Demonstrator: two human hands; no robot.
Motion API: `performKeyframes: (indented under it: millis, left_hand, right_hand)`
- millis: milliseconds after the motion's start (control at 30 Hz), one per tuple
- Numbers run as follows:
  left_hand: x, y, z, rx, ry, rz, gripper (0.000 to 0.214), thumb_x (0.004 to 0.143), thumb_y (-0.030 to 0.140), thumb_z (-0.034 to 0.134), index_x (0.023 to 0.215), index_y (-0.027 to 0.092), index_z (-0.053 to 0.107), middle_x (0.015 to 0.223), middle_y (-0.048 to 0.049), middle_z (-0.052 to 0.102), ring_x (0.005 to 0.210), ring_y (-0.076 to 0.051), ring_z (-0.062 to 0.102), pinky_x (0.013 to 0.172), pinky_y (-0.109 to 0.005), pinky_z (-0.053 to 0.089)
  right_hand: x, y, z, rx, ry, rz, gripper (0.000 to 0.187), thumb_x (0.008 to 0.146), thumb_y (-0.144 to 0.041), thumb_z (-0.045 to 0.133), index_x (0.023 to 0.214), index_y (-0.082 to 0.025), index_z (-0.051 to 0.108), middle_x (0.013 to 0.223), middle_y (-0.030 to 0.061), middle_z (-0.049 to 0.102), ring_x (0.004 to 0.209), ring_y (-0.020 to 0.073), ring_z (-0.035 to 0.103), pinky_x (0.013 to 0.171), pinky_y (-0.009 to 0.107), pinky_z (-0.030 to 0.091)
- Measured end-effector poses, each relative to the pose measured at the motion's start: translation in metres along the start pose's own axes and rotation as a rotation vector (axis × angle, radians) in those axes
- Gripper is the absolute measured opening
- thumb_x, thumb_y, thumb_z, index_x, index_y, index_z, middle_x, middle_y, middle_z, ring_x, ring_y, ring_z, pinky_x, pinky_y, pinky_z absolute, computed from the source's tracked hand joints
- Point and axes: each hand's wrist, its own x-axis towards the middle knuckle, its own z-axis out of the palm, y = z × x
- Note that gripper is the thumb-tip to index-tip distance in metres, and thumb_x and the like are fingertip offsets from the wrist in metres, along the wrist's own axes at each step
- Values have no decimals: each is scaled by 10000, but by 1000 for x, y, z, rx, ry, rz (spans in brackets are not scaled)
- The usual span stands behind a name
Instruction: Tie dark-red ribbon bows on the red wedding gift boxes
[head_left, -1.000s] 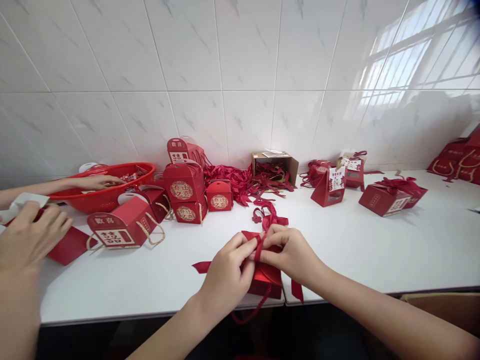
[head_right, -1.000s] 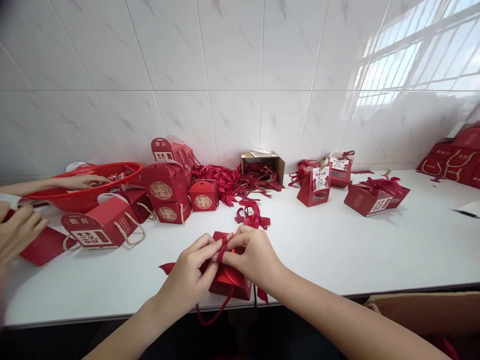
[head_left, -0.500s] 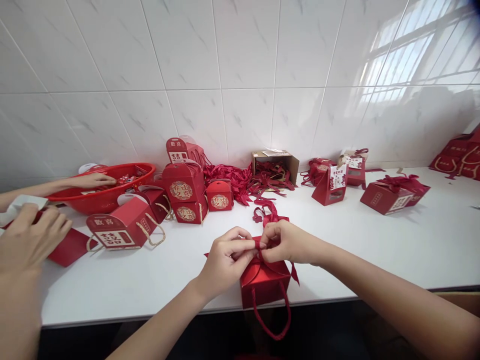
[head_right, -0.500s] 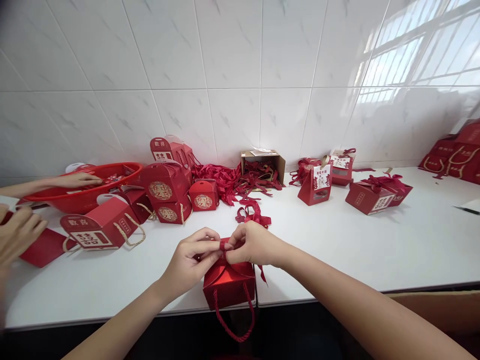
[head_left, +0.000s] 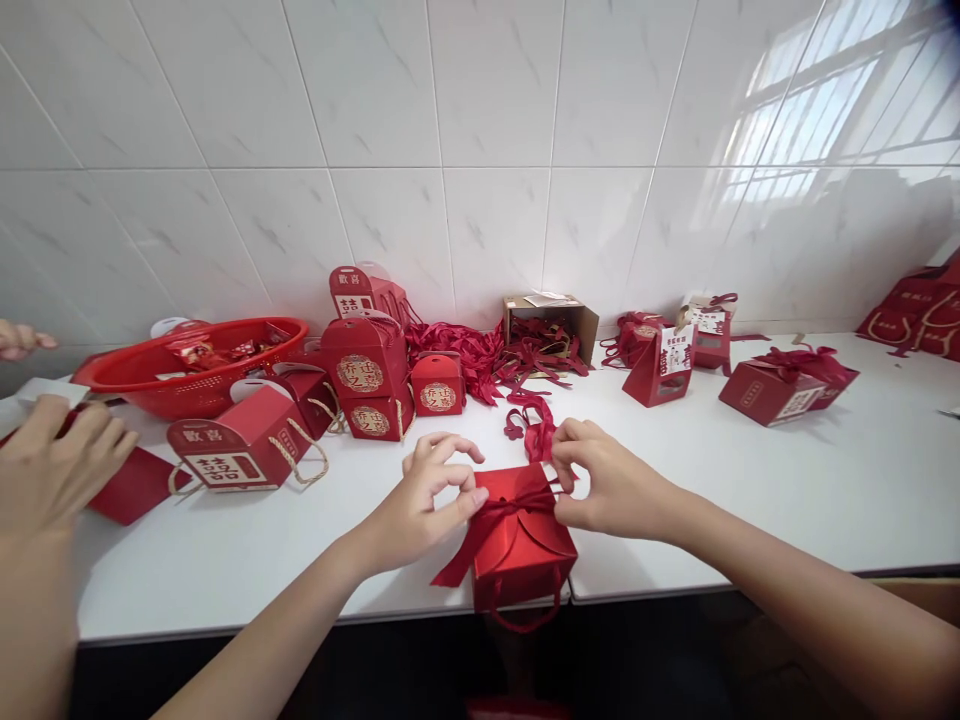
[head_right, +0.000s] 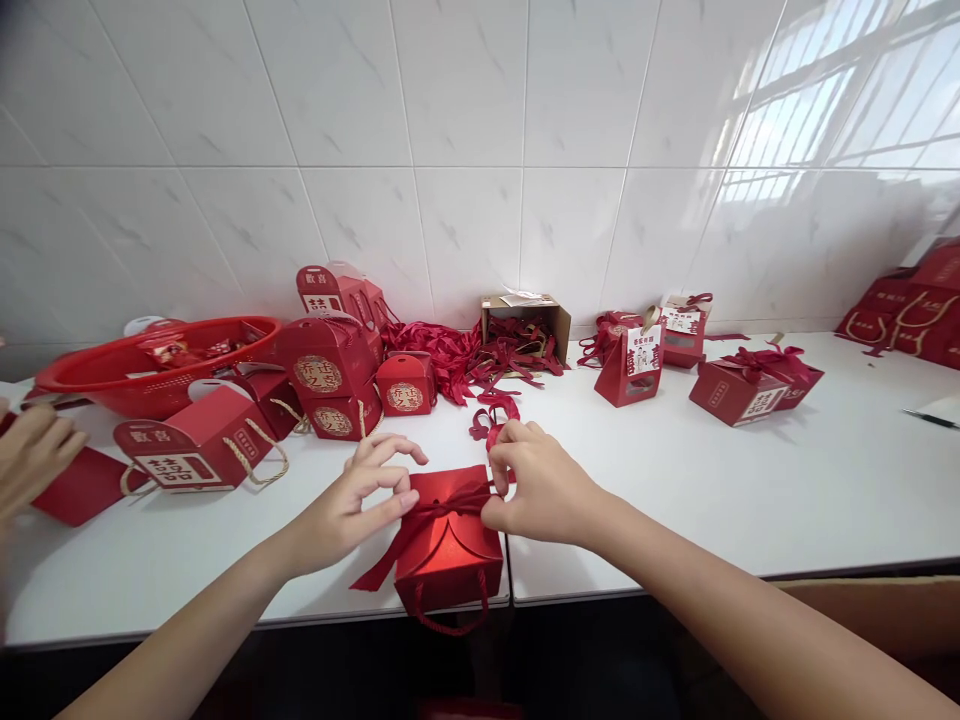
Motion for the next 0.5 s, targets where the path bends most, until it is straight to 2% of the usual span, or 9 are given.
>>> performKeyframes:
  millis: [100, 200, 267, 367, 433, 500]
  left_hand:
    - [-9, -2, 3, 395, 100, 140, 292, 857, 342, 519, 614, 189, 570, 1007, -65, 572, 1102, -310, 387, 902, -519, 243]
    - [-18, -4, 8, 524, 212, 235, 234, 854, 310, 533, 658, 189, 572, 971, -70, 571, 1060, -301, 405, 851, -481, 238]
    - [-19, -4, 13, 491, 255, 240, 223, 858, 286, 537, 661, 182, 553, 1003, -70, 572, 1072, -287, 405, 867, -461, 245]
    - [-11, -6, 20, 321, 278, 188, 262, 824, 319, 602, 625, 177, 506, 1035, -60, 581, 1077, -262, 416, 917, -432, 274]
    - [1, -10, 25, 150, 297, 156, 258, 782, 376, 640, 670, 189, 502, 1024, -56, 593, 1052, -243, 451, 939, -410, 313]
    - [15, -20, 29, -19, 327, 61, 228, 810, 422, 570, 768, 205, 512, 1009, -49, 606, 1031, -216, 500, 942, -376, 367]
  right_hand:
    - [-12, 0, 5, 31, 44, 74, 291, 569, -100, 591, 808, -204, 462, 942, 51, 495, 867, 219, 474, 762, 371, 447]
    - [-22, 4, 6, 116, 53, 4, 399, 596, -58, 560, 954, -212, 476, 1132, 86, 483, 1059, 246, 472, 908, 415, 428]
    - [-23, 7, 6, 195, -27, -119, 495, 670, -88, 583, 1131, -230, 477, 1338, 113, 394, 1259, 268, 379, 1019, 445, 364]
    - [-20, 7, 9, 227, -193, -248, 795, 726, -307, 704, 1414, -258, 308, 1509, 144, 228, 1402, 327, 199, 1076, 504, 295]
    - [-19, 3, 12, 196, -226, -280, 928, 696, -423, 743, 1464, -245, 254, 1500, 162, 272, 1385, 341, 249, 1078, 503, 300]
    - [-25, 2, 10, 163, -218, -277, 886, 714, -446, 726, 1461, -253, 290, 1457, 152, 358, 1332, 318, 359, 1070, 464, 339]
